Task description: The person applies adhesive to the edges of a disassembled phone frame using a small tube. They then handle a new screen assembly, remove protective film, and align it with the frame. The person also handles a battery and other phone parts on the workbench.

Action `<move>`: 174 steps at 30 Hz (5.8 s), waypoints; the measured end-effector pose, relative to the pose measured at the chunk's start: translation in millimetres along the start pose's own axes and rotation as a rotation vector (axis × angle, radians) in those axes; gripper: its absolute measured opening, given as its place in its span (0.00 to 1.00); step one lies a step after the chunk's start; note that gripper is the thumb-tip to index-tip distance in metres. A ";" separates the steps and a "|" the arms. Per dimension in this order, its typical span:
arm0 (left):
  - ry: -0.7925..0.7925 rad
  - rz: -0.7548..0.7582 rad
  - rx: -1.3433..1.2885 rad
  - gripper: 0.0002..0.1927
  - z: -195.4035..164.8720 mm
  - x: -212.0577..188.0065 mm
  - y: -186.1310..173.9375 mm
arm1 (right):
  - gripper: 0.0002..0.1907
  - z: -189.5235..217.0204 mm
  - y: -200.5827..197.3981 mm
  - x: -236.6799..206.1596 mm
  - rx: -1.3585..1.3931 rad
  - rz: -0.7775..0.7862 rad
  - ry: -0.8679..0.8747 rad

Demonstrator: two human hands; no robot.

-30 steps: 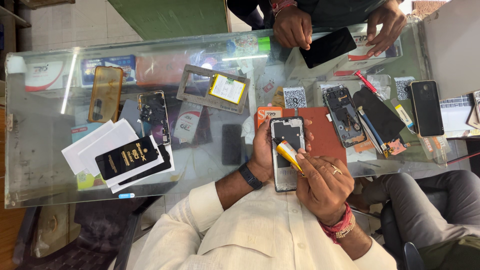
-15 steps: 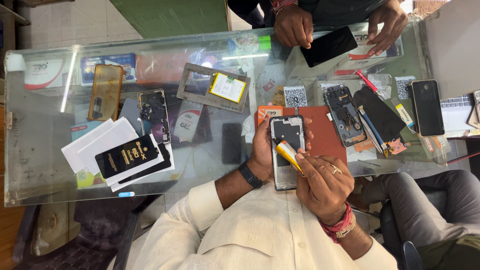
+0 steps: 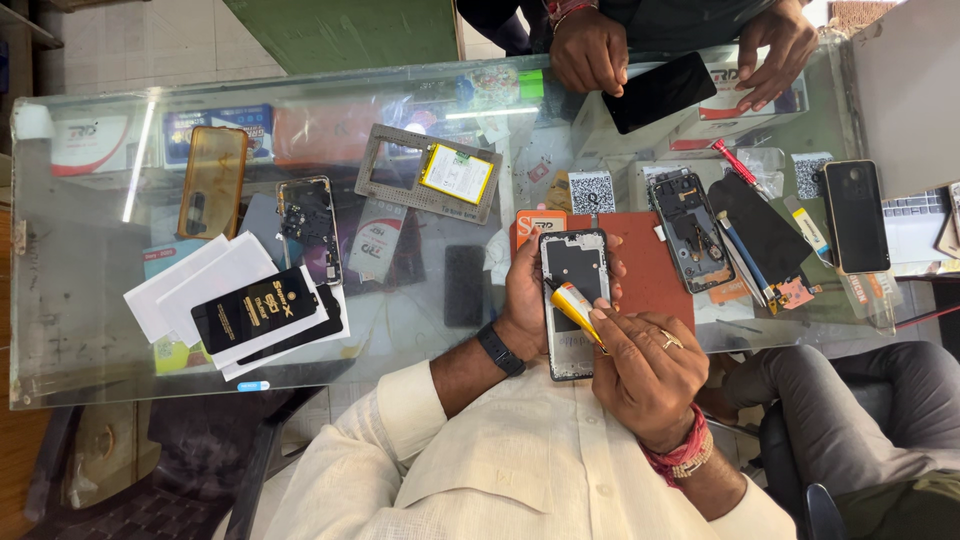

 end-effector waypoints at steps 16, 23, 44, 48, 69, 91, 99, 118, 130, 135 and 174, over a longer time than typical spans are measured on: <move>-0.013 -0.025 -0.045 0.44 3.1 -0.8 -8.6 | 0.13 3.8 -0.7 0.1 -0.002 0.008 -0.009; 0.015 -0.036 -0.039 0.42 0.1 -0.3 -12.9 | 0.14 5.3 -1.3 -0.4 -0.003 0.021 -0.017; 0.035 -0.060 0.009 0.42 -10.7 -0.8 -9.6 | 0.15 7.9 -2.7 -3.1 0.015 0.039 -0.013; 0.032 -0.065 0.017 0.41 -9.6 -0.4 -10.3 | 0.14 9.2 -3.8 -3.5 0.022 0.028 -0.014; 0.100 -0.047 0.030 0.41 -24.4 3.5 -5.2 | 0.14 13.7 -6.3 -0.2 0.036 0.041 -0.044; 0.090 0.001 -0.076 0.41 -28.2 8.9 -5.4 | 0.12 18.4 -8.0 1.2 0.037 0.043 -0.057; 0.118 0.005 -0.003 0.43 -34.3 11.0 -7.1 | 0.13 18.7 -7.9 0.3 0.040 0.047 -0.051; 0.106 0.022 -0.015 0.43 -41.1 15.1 -1.7 | 0.12 19.3 -6.6 -1.4 0.040 0.049 -0.057; 0.113 0.028 -0.020 0.44 -44.3 15.7 -3.0 | 0.14 21.6 -5.4 -3.5 0.031 0.071 -0.058; 0.109 0.022 -0.001 0.43 -45.5 17.7 -5.6 | 0.14 23.3 -5.4 -2.9 0.019 0.083 -0.065; 0.125 0.012 0.067 0.43 -60.0 35.8 -13.3 | 0.14 20.1 -3.2 -4.5 0.046 0.108 -0.088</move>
Point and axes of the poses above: each hand's wrist, its own x-axis towards the middle knuckle, its own y-axis out of the palm, z = x × y, the point moved 10 cm from there along x, towards the middle knuckle, and after that the axes turned 7 degrees about z, right-handed, at the moved point
